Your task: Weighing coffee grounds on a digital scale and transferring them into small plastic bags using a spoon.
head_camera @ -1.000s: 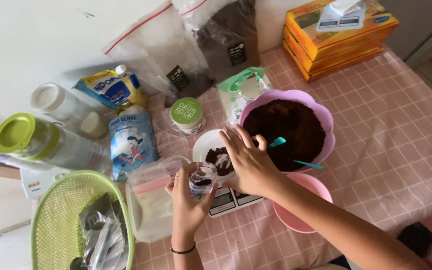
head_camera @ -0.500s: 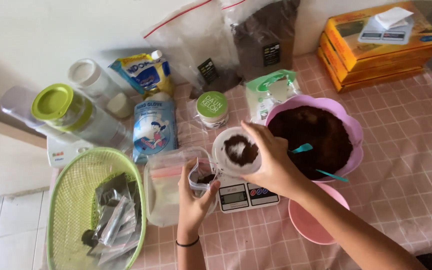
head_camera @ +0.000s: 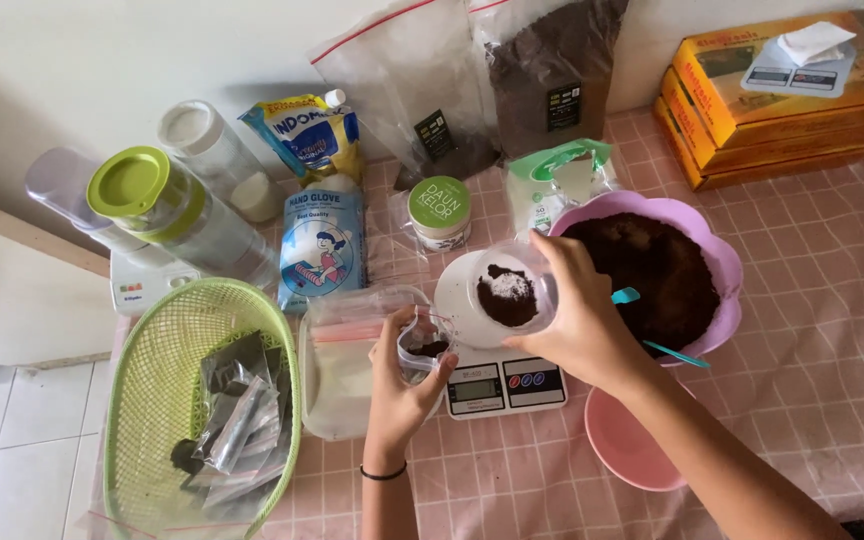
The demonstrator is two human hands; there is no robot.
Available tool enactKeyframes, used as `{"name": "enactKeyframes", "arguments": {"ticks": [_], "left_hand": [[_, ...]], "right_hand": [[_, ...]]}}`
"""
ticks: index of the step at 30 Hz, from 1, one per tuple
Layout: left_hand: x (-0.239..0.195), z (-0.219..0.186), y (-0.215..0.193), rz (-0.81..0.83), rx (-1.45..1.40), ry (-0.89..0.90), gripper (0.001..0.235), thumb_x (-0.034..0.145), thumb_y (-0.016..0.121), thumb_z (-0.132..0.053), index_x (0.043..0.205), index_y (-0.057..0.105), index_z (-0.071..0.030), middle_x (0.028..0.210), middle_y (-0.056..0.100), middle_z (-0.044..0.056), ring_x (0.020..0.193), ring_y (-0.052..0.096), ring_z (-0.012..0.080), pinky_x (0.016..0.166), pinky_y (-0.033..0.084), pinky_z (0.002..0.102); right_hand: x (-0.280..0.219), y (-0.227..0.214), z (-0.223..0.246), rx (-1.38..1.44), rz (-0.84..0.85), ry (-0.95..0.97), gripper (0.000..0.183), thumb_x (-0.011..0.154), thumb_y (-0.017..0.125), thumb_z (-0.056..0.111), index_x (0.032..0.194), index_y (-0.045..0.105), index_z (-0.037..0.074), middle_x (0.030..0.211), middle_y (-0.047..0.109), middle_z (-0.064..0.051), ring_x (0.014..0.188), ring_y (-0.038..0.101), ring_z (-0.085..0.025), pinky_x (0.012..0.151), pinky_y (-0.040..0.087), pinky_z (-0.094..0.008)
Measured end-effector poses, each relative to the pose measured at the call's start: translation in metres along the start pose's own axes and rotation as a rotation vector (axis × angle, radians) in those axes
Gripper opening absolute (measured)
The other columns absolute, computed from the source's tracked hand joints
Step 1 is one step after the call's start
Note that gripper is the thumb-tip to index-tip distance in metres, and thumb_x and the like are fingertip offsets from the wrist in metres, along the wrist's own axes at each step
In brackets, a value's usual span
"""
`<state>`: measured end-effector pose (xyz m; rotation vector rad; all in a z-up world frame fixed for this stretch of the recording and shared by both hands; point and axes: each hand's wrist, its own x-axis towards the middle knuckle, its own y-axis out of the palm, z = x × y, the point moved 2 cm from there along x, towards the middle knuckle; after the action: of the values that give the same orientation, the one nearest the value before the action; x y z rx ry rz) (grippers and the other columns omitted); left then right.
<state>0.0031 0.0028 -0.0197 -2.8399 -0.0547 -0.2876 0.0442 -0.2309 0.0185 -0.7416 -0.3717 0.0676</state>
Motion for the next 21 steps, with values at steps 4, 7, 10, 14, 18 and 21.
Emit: {"name": "enactKeyframes", "arguments": {"ticks": [4,7,10,14,18,21], "left_hand": [[0.001,-0.007,0.001,0.006,0.025,-0.002,0.052,0.084,0.076,-0.042,0.125,0.055,-0.017,0.102,0.067,-0.004,0.094,0.064,0.0135,0.106,0.030,0.039],[0.003,-0.008,0.003,0.015,0.035,-0.011,0.053,0.083,0.075,-0.044,0.125,0.055,-0.018,0.103,0.069,-0.004,0.098,0.065,0.0138,0.106,0.027,0.039],[0.004,-0.007,0.006,0.018,0.117,-0.058,0.051,0.080,0.075,-0.038,0.123,0.055,-0.019,0.103,0.067,-0.008,0.096,0.065,0.0129,0.104,0.027,0.039],[0.009,-0.004,0.012,-0.010,0.085,-0.009,0.057,0.069,0.086,-0.027,0.119,0.061,-0.014,0.095,0.073,0.009,0.093,0.069,0.0302,0.100,0.027,0.044],[0.016,-0.014,0.021,-0.027,0.116,0.075,0.056,0.064,0.086,-0.020,0.111,0.057,-0.013,0.090,0.070,0.008,0.088,0.068,0.0296,0.097,0.027,0.045],[0.020,-0.023,0.025,-0.025,0.143,0.131,0.054,0.065,0.086,-0.021,0.109,0.057,-0.013,0.094,0.069,0.008,0.089,0.066,0.0305,0.096,0.028,0.047]], "right_hand": [[0.001,-0.004,0.006,0.147,0.130,0.056,0.120,0.048,0.106,0.022,0.150,0.044,0.012,0.138,0.049,-0.008,0.110,0.066,-0.017,0.096,0.051,-0.032],[0.004,-0.009,0.006,0.126,0.090,0.085,0.119,0.046,0.106,0.023,0.148,0.047,0.007,0.132,0.049,-0.011,0.120,0.056,-0.023,0.106,0.044,-0.035],[0.006,-0.013,0.011,0.262,0.094,0.049,0.115,0.046,0.104,0.020,0.146,0.048,0.007,0.132,0.047,-0.011,0.125,0.059,-0.024,0.111,0.050,-0.035],[0.011,-0.026,0.036,0.073,0.073,-0.091,0.123,0.038,0.103,0.019,0.149,0.051,0.012,0.135,0.053,-0.015,0.110,0.069,-0.038,0.094,0.052,-0.051],[0.020,-0.036,0.062,-0.091,0.174,-0.215,0.117,0.043,0.100,0.017,0.149,0.051,0.008,0.135,0.057,-0.017,0.114,0.065,-0.041,0.085,0.049,-0.051],[0.023,-0.038,0.065,-0.150,0.178,-0.191,0.129,0.041,0.100,0.019,0.156,0.042,0.011,0.137,0.059,-0.017,0.116,0.062,-0.044,0.083,0.046,-0.051]]}}
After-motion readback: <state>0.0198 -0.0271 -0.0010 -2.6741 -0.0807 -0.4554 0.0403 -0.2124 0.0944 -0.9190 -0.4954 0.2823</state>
